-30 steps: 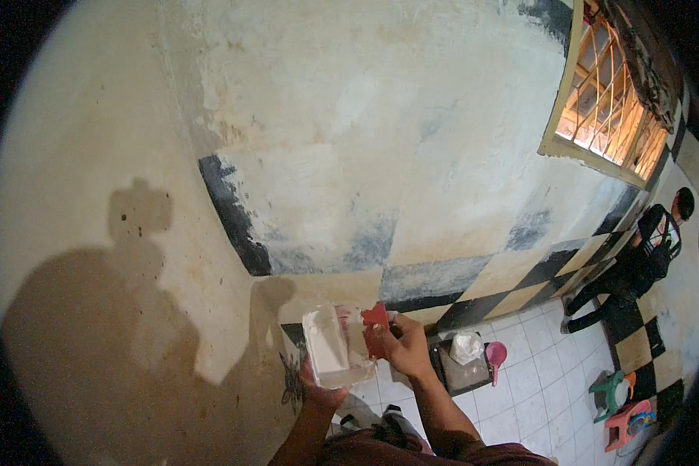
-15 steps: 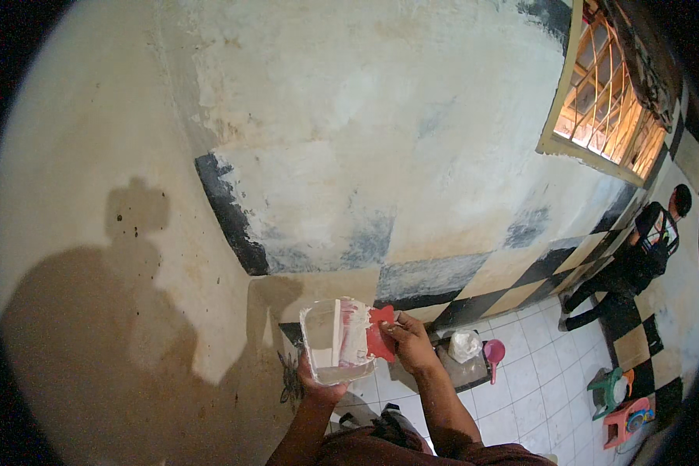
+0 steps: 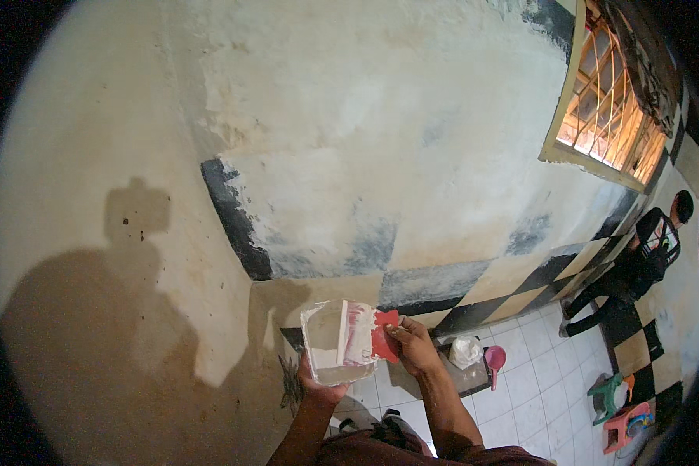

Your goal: The person applies white putty from a container onto a wall using a scraper. They move the scraper across the surface to spread the substance over different colored sections of the wall.

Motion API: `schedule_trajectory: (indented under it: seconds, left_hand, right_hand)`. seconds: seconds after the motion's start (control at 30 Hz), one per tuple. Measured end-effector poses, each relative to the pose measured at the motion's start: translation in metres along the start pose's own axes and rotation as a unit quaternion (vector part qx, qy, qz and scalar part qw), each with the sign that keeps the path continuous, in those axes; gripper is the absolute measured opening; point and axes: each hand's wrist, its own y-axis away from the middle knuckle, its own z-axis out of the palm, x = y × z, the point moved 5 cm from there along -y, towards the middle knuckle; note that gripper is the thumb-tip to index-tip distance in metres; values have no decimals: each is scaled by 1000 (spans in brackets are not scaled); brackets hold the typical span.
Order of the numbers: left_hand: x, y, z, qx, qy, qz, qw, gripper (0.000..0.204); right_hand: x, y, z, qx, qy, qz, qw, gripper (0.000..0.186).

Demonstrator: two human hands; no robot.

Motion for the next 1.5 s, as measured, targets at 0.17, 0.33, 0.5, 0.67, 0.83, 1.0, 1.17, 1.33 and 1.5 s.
schedule_trajectory:
  seconds: [0.17,0.33,0.5,0.67,0.83,1.0,1.17,1.33,1.5]
  left_hand:
    - [6,0,0,-7,-32,-4,999,72]
    - [14,-1,-29,40,-12,-8,999,73]
    - [18,-5,2,-1,29,-17,999,65]
    - [23,7,-3,-19,59,-29,998,62]
    - [38,7,9,43,46,39,997,61]
    - [49,16,15,129,-13,35,991,57]
    - [46,11,-27,-24,35,53,998,57]
    - [50,21,-11,-2,15,78,997,59]
    - [50,29,-10,93,64,72,991,60]
  right_hand:
    - [-16,2,29,-10,-109,12,994,22]
    - [-40,-8,54,-74,-103,65,990,34]
    - [-136,-47,95,-126,-92,-74,985,42]
    - [-288,-59,177,-57,82,-296,950,26]
    - [-396,-51,264,103,401,-664,622,23]
    - [-399,-48,338,168,576,-735,316,25]
    - [-348,-117,339,170,610,-771,65,28]
    - [-273,-147,300,120,708,-693,72,24]
    - [-280,-88,301,113,702,-688,141,21]
